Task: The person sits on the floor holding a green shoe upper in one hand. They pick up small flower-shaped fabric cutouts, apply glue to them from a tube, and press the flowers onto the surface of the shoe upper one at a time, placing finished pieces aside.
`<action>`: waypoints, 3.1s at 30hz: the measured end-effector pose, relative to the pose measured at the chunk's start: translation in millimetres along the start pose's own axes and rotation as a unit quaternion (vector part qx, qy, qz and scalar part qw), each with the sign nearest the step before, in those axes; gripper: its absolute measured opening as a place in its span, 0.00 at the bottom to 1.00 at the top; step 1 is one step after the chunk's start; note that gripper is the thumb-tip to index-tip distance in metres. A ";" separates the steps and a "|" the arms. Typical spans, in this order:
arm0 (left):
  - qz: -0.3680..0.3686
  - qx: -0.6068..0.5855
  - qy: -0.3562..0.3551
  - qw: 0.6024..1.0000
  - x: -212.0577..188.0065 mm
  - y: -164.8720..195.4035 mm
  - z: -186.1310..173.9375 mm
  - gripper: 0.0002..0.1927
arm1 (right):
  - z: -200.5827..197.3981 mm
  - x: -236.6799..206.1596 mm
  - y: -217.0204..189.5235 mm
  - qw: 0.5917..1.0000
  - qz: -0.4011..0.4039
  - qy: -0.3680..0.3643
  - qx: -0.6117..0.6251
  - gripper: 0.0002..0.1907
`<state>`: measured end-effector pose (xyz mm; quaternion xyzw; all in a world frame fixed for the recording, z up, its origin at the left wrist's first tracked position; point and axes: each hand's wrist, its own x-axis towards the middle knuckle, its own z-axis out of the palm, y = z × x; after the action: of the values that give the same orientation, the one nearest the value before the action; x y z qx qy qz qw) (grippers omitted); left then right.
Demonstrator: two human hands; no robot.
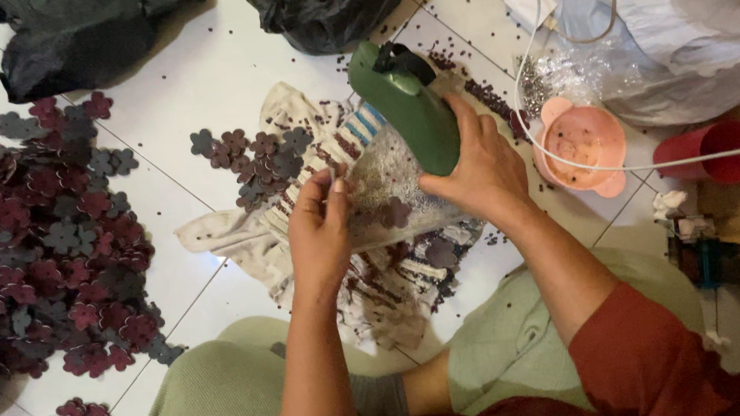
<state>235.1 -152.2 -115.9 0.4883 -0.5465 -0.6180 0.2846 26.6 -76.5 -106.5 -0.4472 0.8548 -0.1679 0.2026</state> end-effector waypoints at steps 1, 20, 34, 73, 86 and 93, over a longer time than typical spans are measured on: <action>0.025 -0.136 -0.007 0.990 -2.5 -7.1 0.8 0.13 | -0.1 -0.3 -0.4 1.000 0.002 -0.003 0.000 0.60; 0.043 -0.201 0.021 0.978 -21.0 -59.0 29.9 0.15 | 7.6 -1.5 3.1 1.000 0.008 0.003 0.002 0.59; 0.197 -0.162 0.297 0.920 51.6 43.6 -126.5 0.35 | -1.0 5.6 -17.9 0.999 0.037 -0.023 -0.023 0.63; 0.044 -0.156 0.027 0.986 -11.7 -67.4 25.7 0.08 | 10.4 7.1 1.2 1.000 0.010 0.003 0.004 0.60; 0.135 0.049 0.040 0.989 -25.7 -44.6 29.9 0.10 | 14.6 4.4 6.9 1.000 0.000 0.008 0.002 0.59; 0.157 0.122 0.013 0.980 -29.1 -39.1 29.7 0.10 | 14.2 3.5 6.9 1.000 -0.015 0.013 -0.004 0.60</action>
<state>225.5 -105.3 -146.9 0.4350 -0.6845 -0.4877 0.3232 27.1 -77.2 -122.7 -0.4587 0.8511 -0.1733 0.1876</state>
